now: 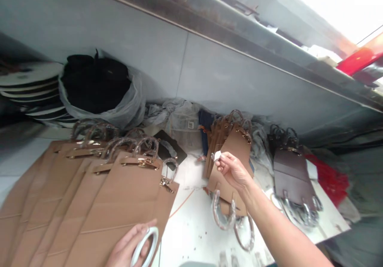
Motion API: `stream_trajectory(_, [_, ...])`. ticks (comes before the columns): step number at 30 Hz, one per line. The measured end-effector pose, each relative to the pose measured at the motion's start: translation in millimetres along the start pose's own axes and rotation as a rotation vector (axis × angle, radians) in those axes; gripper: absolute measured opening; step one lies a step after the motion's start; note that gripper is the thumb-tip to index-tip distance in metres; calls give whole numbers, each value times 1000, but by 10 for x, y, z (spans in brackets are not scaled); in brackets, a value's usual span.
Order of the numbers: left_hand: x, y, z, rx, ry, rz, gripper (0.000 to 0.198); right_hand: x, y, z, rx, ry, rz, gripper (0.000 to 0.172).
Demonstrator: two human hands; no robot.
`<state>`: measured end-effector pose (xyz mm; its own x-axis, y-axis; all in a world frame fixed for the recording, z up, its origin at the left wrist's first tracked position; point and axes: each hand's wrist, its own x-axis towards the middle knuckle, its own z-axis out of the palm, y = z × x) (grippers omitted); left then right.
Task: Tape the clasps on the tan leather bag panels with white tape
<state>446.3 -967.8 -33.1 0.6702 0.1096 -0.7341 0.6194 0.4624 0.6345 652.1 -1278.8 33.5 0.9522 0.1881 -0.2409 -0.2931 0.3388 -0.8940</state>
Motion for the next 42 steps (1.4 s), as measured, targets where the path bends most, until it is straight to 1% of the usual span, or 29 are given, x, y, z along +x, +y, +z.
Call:
stream_trajectory(2, [-190, -26, 62, 23, -30, 46, 57, -338, 51, 29, 12, -27, 23, 37])
stream_trajectory(4, [-390, -82, 126, 37, -60, 93, 52, -652, 176, 7, -15, -49, 47, 39])
stream_trajectory(6, [-580, -161, 181, 48, -69, 129, 47, -940, 370, -71, -70, -56, 74, 41])
stream_trajectory(9, [-822, -302, 247, 77, -58, 147, 45, -1331, 722, -284, -141, -55, 108, 43])
stream_trajectory(13, [-1052, -494, 335, 129, -34, 157, 47, -1842, 1128, -702, -191, -41, 171, 53])
stream_trajectory(17, [-1149, -665, 459, 186, -35, 147, 48, -2422, 1415, -1198, -363, 0, 215, 40])
stream_trajectory(20, [-1138, -787, 586, 243, -79, 116, 45, -2877, 1608, -1575, -490, 117, 274, 31])
stream_trajectory(22, [-1119, -865, 687, 298, -100, 100, 44, -3154, 1740, -1818, -601, 221, 263, 26])
stream_trajectory(24, [-1111, -931, 795, 354, -136, 97, 44, -3392, 1872, -2054, -693, 320, 223, 29])
stream_trajectory(26, [-1121, -977, 898, 391, -192, 107, 44, -3589, 2003, -2276, -752, 423, 231, 41])
stream_trajectory(28, [-1146, -1001, 980, 413, -237, 118, 44, -3746, 2136, -2478, -799, 515, 315, 51])
stream_trajectory(30, [-1178, -1006, 1029, 434, -256, 131, 45, -3863, 2275, -2647, -839, 557, 429, 56])
stream_trajectory(31, [-1194, -1004, 1039, 445, -258, 137, 45, -3905, 2347, -2717, -860, 560, 458, 55])
stream_trajectory(32, [-1208, -999, 1041, 454, -259, 141, 45, -3936, 2419, -2776, -882, 557, 461, 49])
stream_trajectory(34, [-1231, -984, 1025, 468, -251, 147, 46, -3966, 2549, -2860, -924, 557, 413, 31])
stream_trajectory(36, [-1248, -965, 995, 478, -230, 154, 46, -3967, 2638, -2900, -950, 556, 386, 27])
stream_trajectory(37, [-1255, -954, 979, 480, -218, 159, 46, -3961, 2660, -2906, -957, 553, 406, 26])
stream_trajectory(38, [-1262, -943, 963, 479, -205, 168, 46, -3953, 2667, -2904, -965, 548, 436, 31])
stream_trajectory(40, [-1279, -922, 927, 469, -188, 186, 45, -3934, 2641, -2884, -983, 534, 486, 51])
stream_trajectory(42, [-1296, -906, 884, 451, -182, 199, 45, -3913, 2598, -2856, -974, 531, 545, 61])
